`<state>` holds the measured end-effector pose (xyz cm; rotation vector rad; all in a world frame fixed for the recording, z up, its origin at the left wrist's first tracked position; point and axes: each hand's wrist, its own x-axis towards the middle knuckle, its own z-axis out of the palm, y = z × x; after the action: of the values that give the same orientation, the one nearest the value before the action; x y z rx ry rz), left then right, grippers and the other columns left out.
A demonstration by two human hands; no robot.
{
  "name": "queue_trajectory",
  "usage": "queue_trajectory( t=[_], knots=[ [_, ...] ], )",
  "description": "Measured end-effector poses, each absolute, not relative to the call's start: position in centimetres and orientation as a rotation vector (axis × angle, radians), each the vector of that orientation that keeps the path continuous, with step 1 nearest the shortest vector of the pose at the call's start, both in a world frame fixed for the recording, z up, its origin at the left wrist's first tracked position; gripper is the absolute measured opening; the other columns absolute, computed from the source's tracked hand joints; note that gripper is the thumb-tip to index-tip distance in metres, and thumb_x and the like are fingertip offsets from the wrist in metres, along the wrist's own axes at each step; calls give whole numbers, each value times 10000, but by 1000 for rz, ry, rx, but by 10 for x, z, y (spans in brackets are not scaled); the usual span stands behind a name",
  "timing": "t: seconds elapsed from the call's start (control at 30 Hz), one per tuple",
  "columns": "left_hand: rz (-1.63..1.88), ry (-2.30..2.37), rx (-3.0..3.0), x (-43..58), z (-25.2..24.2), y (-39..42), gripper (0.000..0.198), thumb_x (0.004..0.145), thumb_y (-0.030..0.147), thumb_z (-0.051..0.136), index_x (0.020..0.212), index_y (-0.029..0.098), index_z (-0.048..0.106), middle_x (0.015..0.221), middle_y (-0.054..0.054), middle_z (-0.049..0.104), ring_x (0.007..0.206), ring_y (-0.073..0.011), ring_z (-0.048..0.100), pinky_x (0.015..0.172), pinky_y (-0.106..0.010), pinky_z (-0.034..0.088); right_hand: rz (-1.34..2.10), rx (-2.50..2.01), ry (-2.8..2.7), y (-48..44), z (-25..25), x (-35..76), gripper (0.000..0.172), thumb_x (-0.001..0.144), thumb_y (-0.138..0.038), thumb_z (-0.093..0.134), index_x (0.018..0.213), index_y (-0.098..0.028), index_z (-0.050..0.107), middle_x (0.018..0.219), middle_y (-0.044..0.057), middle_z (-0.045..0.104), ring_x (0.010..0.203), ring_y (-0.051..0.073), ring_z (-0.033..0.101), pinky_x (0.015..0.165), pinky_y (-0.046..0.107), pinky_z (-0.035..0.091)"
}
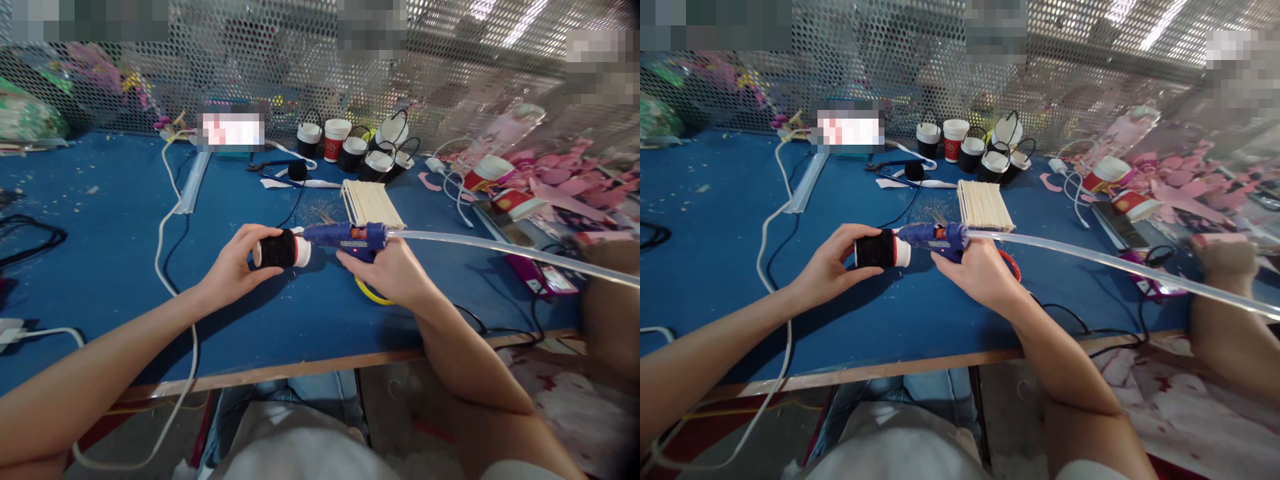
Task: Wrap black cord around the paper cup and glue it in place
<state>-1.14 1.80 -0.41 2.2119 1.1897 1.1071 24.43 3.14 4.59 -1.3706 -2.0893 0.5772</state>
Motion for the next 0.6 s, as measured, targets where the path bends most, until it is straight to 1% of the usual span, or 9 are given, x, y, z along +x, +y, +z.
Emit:
queue_trajectory(
  t=[0.1,0.23,0.37,0.43,0.6],
  knots=[
    [1124,1225,2103,-12,-7,19,543,715,301,703,1201,257,464,1170,-77,516,1098,-232,524,934,-426,451,580,-1401,-2093,30,46,245,191,734,-360,597,741,-170,594,660,14,620,578,142,535,570,273,446],
    [1111,1263,1985,-12,-9,20,544,704,327,706,1191,247,477,1151,-77,545,1052,-232,554,865,-401,492,538,-1399,-2114,28,47,245,196,727,-363,604,710,-168,593,624,8,608,564,139,536,544,261,438],
    [1076,1275,1868,-12,-8,22,556,691,350,709,1184,228,482,1192,-89,540,1041,-235,565,820,-378,515,529,-1382,-2113,25,49,243,191,731,-348,600,792,-169,628,684,13,643,613,153,570,580,263,453],
    [1074,1272,1811,-12,-6,22,550,689,351,708,1174,221,485,1195,-88,541,1025,-232,575,817,-378,516,517,-1382,-2127,24,49,243,189,730,-349,598,786,-171,630,673,9,640,599,150,566,562,258,446],
    [1038,1265,1688,-12,-4,23,539,687,348,705,1159,209,487,1094,-74,591,882,-206,624,757,-367,532,488,-1381,-2146,24,50,243,175,730,-347,592,718,-174,613,599,-3,606,542,135,533,508,248,422]
  ],
)
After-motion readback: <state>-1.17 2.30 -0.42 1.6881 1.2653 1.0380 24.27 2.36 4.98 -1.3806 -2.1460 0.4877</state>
